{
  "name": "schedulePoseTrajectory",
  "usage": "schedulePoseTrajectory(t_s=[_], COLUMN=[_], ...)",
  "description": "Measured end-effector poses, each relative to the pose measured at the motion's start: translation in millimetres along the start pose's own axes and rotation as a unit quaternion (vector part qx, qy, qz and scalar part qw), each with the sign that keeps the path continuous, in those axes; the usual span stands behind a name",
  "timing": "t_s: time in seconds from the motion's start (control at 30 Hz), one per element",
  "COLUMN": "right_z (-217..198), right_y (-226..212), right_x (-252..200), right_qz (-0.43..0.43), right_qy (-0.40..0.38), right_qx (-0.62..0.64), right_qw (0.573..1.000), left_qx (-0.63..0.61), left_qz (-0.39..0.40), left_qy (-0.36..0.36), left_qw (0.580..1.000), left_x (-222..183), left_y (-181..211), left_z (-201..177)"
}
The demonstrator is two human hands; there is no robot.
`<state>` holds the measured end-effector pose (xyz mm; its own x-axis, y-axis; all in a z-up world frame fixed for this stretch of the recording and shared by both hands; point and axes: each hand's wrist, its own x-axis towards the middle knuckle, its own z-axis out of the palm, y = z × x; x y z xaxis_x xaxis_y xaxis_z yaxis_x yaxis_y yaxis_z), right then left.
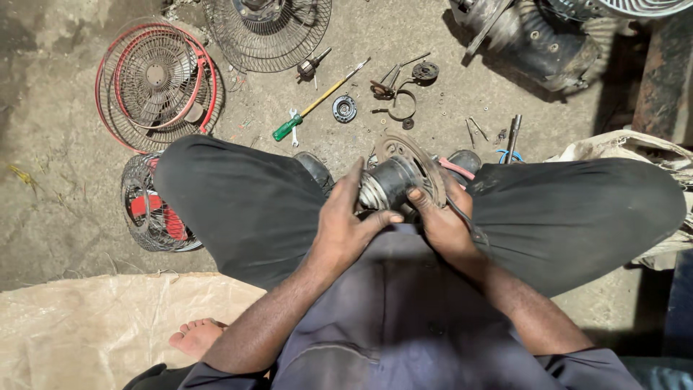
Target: The person sits on the floor and assembles an electric fan motor. They insert the rotor into the stator, use pliers to adjust components, and use a screwdriver to tighten a screw on the motor housing. The person then attaches the motor to a fan base and secures it.
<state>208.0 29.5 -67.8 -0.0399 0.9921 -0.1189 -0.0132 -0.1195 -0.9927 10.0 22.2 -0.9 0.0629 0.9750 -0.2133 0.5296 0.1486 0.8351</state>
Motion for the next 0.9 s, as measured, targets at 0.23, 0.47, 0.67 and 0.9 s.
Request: schedulePoseTrajectory(t_s=[0.23, 0.47, 0.67, 0.9], right_z=[8.5, -7.0, -0.4, -0.3], right_y=[-12.9, -23.7, -20.7, -16.4], right_x=[-0.8, -10.0, -3.7, -1.4], right_qz=[-0.1, -0.021, 0.025, 0.003], right_qy=[0.009, 0.03, 0.044, 0.078], right_qx=[-0.101, -0.001, 0.095, 0.14], right_qw=[0.99, 0.999, 0.994, 0.987], left_qx=[-0.233, -0.022, -0.007, -0.088], left_qz=[-0.035, 0.069, 0.051, 0.006], left_qy=[0.049, 0.047, 0.03, -0.024], left_qw=[0.971, 0.996, 0.998, 0.996], left_x=[-9.1, -3.1, 12.8, 24.2], left_y=[-4.5, -0.1, 9.5, 10.7], left_z=[7.2, 20.0, 15.5, 12.2])
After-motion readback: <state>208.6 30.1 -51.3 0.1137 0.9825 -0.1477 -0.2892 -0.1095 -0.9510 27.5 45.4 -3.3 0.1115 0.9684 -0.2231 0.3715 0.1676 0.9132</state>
